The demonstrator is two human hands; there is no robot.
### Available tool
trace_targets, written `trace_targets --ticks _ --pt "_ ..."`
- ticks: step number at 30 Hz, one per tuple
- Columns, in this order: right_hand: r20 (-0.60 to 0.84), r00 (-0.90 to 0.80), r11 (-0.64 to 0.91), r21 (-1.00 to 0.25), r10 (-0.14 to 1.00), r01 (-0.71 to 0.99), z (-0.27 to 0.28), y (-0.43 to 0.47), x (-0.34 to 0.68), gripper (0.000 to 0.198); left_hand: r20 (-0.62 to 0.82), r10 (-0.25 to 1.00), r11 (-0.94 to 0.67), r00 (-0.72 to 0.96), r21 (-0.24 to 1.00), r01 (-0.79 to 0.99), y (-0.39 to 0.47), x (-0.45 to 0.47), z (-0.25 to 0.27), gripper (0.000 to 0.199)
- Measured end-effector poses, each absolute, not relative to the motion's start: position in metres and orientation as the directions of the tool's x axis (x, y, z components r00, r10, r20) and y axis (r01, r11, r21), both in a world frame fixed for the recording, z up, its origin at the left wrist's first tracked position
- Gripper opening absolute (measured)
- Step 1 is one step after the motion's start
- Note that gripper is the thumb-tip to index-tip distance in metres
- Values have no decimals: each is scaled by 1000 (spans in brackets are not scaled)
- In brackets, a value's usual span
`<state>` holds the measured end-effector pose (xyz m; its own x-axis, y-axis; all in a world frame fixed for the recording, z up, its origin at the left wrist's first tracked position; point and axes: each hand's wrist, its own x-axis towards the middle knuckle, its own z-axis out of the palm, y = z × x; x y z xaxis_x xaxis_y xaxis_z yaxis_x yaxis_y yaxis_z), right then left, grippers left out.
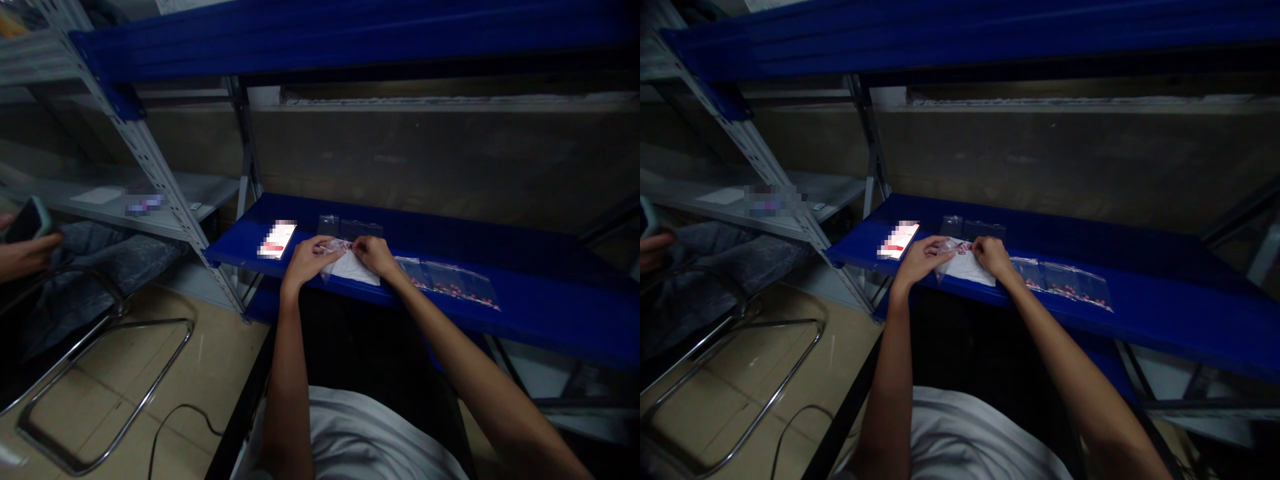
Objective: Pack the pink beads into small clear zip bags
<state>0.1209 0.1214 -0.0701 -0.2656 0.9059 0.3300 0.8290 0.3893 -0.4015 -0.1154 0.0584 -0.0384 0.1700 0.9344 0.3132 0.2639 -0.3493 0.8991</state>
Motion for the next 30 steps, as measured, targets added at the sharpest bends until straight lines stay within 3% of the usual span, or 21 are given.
trace_targets --ticks 9,15,23,30 --pt "335 -189 356 -558 923 750 -53 109 119 15 314 934 -350 168 899 265 56 -116 -38 51" --pt "439 -160 450 -707 884 545 -17 87 108 20 300 936 -339 186 909 241 57 -116 -38 51" --pt "442 -335 554 -666 832 499 13 66 85 34 327 920 -368 216 911 185 54 -114 -36 49" --pt "373 -204 422 -724 905 546 -11 85 114 25 296 933 -339 204 915 221 54 -116 -34 51"
